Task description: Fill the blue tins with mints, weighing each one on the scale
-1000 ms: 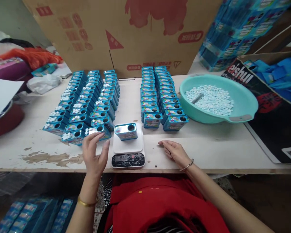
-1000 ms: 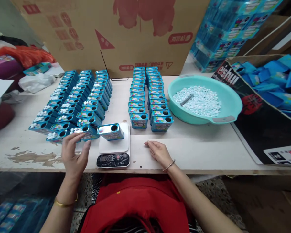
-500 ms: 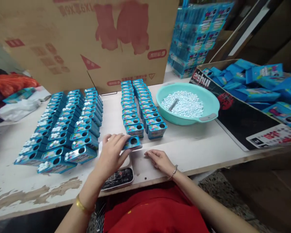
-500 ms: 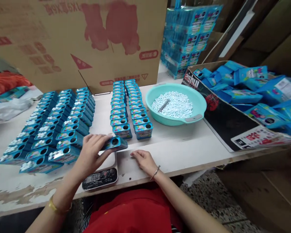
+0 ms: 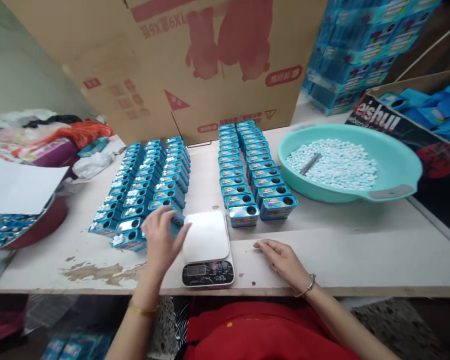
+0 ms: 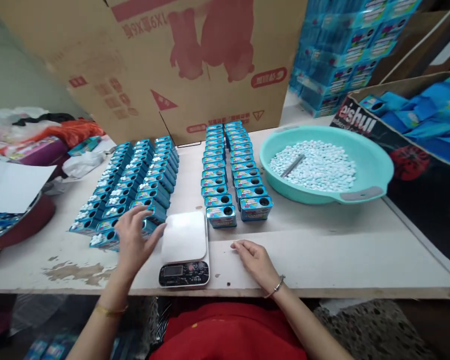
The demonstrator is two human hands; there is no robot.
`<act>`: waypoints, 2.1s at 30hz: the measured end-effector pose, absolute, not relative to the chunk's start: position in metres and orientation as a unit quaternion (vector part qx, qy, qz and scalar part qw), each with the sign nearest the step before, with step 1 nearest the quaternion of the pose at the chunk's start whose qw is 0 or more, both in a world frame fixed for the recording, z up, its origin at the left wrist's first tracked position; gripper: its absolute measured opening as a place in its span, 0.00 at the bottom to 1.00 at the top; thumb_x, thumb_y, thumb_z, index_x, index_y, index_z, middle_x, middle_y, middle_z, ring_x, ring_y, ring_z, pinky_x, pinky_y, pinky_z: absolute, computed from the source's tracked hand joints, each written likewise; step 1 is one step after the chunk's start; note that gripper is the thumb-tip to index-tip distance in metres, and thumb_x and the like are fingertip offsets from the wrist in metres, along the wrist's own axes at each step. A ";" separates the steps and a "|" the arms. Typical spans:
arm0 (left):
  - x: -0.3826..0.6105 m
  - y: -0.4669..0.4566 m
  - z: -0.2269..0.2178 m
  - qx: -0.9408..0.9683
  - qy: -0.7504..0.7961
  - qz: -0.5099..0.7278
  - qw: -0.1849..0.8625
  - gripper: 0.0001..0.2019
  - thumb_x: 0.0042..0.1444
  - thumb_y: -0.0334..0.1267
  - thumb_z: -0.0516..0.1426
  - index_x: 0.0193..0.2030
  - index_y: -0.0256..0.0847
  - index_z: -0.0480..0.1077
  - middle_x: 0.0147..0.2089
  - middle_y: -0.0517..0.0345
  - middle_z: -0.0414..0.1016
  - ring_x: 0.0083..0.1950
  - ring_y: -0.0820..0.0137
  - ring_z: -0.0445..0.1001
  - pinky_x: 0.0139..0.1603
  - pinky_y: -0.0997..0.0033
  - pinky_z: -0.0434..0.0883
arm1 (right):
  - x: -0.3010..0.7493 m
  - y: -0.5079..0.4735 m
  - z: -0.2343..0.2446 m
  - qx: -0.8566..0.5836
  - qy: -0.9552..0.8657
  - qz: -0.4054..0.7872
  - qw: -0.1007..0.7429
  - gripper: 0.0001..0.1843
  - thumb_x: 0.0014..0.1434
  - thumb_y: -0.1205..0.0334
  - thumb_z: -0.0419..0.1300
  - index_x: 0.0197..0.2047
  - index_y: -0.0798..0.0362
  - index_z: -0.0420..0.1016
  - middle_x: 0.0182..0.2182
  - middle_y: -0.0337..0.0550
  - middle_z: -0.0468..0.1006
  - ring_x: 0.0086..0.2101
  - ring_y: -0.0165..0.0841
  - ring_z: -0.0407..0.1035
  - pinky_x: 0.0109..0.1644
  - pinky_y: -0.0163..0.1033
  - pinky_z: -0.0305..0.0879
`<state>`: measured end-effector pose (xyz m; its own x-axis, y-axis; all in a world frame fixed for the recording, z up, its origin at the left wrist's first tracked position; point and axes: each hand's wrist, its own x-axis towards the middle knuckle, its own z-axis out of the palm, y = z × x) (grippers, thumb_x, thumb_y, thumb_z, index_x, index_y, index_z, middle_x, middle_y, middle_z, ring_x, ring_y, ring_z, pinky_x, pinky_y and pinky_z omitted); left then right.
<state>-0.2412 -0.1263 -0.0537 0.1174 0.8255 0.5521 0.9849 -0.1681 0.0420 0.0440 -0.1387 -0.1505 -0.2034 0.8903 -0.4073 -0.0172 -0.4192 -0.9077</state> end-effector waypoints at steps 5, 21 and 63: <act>-0.306 -0.146 -0.067 -0.737 -0.633 -0.089 0.221 0.10 0.54 0.46 0.58 0.38 0.43 0.70 0.58 0.44 0.65 0.61 0.49 0.60 0.56 0.47 0.55 | 0.041 -0.138 -0.146 -0.529 -0.423 0.648 0.349 0.25 0.47 0.38 0.60 0.33 0.54 0.77 0.14 0.33 0.57 0.17 0.25 0.47 0.20 0.35 0.40; -0.207 -0.119 -0.008 -0.881 -0.464 0.040 0.081 0.08 0.62 0.35 0.49 0.36 0.39 0.68 0.47 0.50 0.71 0.42 0.65 0.70 0.40 0.64 0.67 | 0.025 -0.146 -0.133 -0.452 -0.208 0.777 0.385 0.21 0.41 0.50 0.68 0.31 0.59 0.74 0.26 0.43 0.72 0.22 0.24 0.63 0.20 0.29 0.52; -0.241 -0.227 -0.113 -0.699 -0.693 -0.154 -0.091 0.34 0.50 0.58 0.57 0.59 0.42 0.58 0.48 0.48 0.70 0.49 0.58 0.68 0.49 0.57 0.60 | -0.024 -0.087 -0.033 -0.445 -0.706 0.489 0.254 0.12 0.58 0.53 0.56 0.33 0.53 0.70 0.19 0.34 0.65 0.21 0.25 0.57 0.26 0.33 0.53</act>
